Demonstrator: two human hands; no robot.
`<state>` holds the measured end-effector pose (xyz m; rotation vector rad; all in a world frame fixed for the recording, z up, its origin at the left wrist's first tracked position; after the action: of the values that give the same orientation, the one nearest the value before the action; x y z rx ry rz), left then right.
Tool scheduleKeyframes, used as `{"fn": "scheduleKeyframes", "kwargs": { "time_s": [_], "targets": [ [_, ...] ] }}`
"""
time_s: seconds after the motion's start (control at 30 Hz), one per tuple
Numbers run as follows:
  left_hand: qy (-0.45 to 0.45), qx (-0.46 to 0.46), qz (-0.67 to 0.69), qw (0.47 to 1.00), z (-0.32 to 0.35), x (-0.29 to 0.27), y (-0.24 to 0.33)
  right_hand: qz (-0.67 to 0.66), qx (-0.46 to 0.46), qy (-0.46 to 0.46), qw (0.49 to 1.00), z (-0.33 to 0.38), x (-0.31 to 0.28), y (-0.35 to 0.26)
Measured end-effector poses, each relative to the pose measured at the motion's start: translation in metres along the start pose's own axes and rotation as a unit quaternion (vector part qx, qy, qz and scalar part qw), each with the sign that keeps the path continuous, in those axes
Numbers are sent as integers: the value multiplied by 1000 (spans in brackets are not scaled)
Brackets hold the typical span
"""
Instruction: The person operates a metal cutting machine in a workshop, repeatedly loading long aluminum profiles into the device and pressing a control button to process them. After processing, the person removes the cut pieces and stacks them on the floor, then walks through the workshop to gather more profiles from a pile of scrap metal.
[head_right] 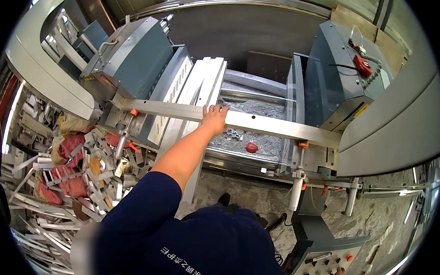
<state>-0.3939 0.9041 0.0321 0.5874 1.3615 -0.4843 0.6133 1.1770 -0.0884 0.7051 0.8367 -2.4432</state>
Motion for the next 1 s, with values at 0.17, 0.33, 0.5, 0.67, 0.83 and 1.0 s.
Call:
{"fn": "scheduleKeyframes", "kwargs": {
  "time_s": [0.17, 0.33, 0.5, 0.67, 0.83, 1.0],
  "targets": [
    [-2, 1, 6, 1000, 3, -5, 1, 19, 2, -54, 998, 13, 6, -17],
    [-6, 0, 13, 1000, 0, -4, 1, 34, -2, -8, 999, 22, 10, -24],
    [20, 3, -7, 1000, -5, 10, -7, 42, 2, -9, 999, 21, 21, -35],
    [25, 7, -16, 1000, -7, 10, -6, 42, 3, -13, 999, 18, 29, -37],
    [6, 1, -1, 1000, -2, 0, -1, 43, 0, -17, 999, 17, 31, -36],
    [-5, -2, 10, 1000, 2, -6, 2, 46, -2, -19, 999, 17, 29, -34]
  ]
}}
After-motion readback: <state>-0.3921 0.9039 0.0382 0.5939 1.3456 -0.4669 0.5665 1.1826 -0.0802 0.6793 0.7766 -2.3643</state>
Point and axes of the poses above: each hand's wrist, its own z-axis away from the middle knuckle, its own x-axis out of the palm, y = z × x, the point moved 7 cm from there along -z, towards the middle knuckle, and after that the axes turned 2 degrees about z, right-handed, at the moved point
